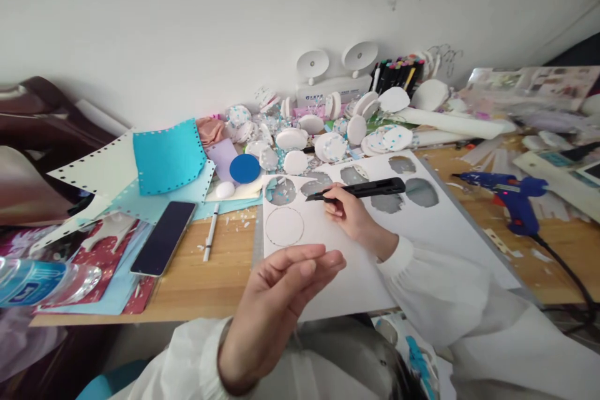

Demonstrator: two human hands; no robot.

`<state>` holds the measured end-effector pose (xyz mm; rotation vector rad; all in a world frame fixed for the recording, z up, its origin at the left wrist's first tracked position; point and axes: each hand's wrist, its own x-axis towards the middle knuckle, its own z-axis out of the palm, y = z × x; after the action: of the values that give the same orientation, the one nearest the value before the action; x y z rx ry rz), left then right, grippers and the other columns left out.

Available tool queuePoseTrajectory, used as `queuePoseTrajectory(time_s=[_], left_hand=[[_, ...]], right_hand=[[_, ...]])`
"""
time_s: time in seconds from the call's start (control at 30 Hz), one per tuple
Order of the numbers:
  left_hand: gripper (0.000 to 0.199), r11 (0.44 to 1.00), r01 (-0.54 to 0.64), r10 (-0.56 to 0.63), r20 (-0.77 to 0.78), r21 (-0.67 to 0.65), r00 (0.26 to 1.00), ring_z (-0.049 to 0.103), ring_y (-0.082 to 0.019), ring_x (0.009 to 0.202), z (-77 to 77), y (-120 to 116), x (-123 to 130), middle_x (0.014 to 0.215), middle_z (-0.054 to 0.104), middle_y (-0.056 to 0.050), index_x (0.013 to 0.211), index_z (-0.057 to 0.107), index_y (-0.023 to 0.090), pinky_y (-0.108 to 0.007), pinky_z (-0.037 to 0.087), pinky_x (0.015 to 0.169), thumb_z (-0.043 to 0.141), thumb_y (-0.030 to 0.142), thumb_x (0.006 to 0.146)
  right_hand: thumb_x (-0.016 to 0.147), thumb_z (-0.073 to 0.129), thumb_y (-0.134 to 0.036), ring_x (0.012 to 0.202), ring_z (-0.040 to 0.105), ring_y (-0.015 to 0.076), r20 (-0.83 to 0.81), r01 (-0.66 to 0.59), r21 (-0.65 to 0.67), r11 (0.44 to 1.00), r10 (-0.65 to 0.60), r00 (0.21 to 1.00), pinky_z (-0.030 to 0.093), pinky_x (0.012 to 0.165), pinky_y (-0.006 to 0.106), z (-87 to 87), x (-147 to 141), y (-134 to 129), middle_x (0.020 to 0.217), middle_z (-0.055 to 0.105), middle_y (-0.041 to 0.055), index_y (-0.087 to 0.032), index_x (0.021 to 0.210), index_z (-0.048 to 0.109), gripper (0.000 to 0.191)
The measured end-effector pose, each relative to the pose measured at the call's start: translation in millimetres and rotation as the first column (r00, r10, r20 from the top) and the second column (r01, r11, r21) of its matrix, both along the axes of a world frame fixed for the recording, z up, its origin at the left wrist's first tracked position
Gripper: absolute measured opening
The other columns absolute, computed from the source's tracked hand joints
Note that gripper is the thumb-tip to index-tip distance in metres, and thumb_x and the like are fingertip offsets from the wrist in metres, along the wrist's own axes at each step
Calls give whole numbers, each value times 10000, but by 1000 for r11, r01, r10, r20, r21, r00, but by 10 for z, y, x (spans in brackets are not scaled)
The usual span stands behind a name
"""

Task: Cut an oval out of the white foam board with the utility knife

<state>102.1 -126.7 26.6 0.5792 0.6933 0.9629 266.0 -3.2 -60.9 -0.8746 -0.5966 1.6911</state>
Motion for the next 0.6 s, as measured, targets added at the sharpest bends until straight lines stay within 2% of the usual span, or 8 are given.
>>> queuePoseTrajectory(time_s=[0.1, 0.2, 0.27, 0.33, 0.37, 0.47, 0.53, 0.6], left_hand=[[90, 999, -37, 38, -148, 6, 988, 711, -106, 812, -93, 20, -43, 803, 772, -16, 833, 703, 185, -214, 517, 814, 753, 245, 789], [213, 976, -14, 107, -428, 215, 897, 630, -96, 664, -184, 89, -171, 689, 700, 14, 745, 650, 176, -202, 464, 636, 827, 280, 689], [231, 881, 68, 270, -615, 469, 741, 529, -89, 582, -176, 133, -283, 588, 583, 43, 684, 638, 177, -223, 412, 590, 844, 279, 656], [164, 705, 232, 446, -673, 670, 589, 453, -96, 543, -75, 165, -394, 512, 463, 57, 666, 652, 189, -255, 385, 596, 792, 256, 718], [123, 619, 326, 475, -671, 714, 569, 450, -106, 547, 8, 179, -445, 509, 450, 50, 687, 661, 195, -270, 385, 604, 739, 239, 770], [171, 459, 509, 236, -652, 728, 720, 501, -128, 557, 320, 234, -586, 569, 528, 3, 742, 632, 210, -286, 397, 555, 601, 310, 877], [380, 373, 536, 40, -590, 758, 806, 554, -139, 526, 495, 272, -682, 567, 564, -23, 711, 612, 230, -291, 402, 503, 437, 476, 943], [617, 234, 557, -63, -559, 797, 827, 539, -97, 409, 576, 268, -779, 473, 537, 1, 546, 580, 257, -258, 397, 450, 275, 629, 933]], right_hand=[[646, 669, -184, 370, 220, 41, -5, -11, 7, 1000, 11, 1000, 153, 357, 191, -16, 3, 5, 395, 343, -102, -211, 609, 435, 238], [644, 677, -185, 369, 218, 38, -3, -16, 12, 1000, 16, 1000, 152, 355, 193, -19, -1, 4, 400, 358, -99, -207, 604, 438, 244], [640, 681, -187, 369, 217, 37, 1, -17, 13, 1000, 17, 1000, 150, 351, 192, -11, -6, 2, 399, 358, -97, -206, 595, 433, 253], [637, 685, -184, 368, 215, 36, 5, -17, 11, 1000, 17, 1000, 154, 350, 188, 0, -11, -1, 396, 348, -100, -207, 590, 426, 265], [636, 687, -180, 368, 215, 34, 8, -17, 9, 1000, 17, 1000, 157, 350, 186, 5, -12, -2, 397, 346, -101, -207, 590, 424, 269], [631, 693, -170, 365, 218, 33, 16, -19, 2, 1000, 19, 1000, 168, 350, 182, 10, -13, -5, 397, 351, -101, -206, 599, 434, 263], [629, 693, -171, 364, 221, 33, 23, -18, -3, 1000, 18, 1000, 176, 351, 181, 3, -9, -3, 394, 359, -100, -204, 608, 450, 246], [629, 691, -176, 364, 223, 33, 32, -16, -9, 1000, 17, 999, 181, 352, 177, -8, -4, 0, 391, 361, -100, -202, 620, 472, 221]])
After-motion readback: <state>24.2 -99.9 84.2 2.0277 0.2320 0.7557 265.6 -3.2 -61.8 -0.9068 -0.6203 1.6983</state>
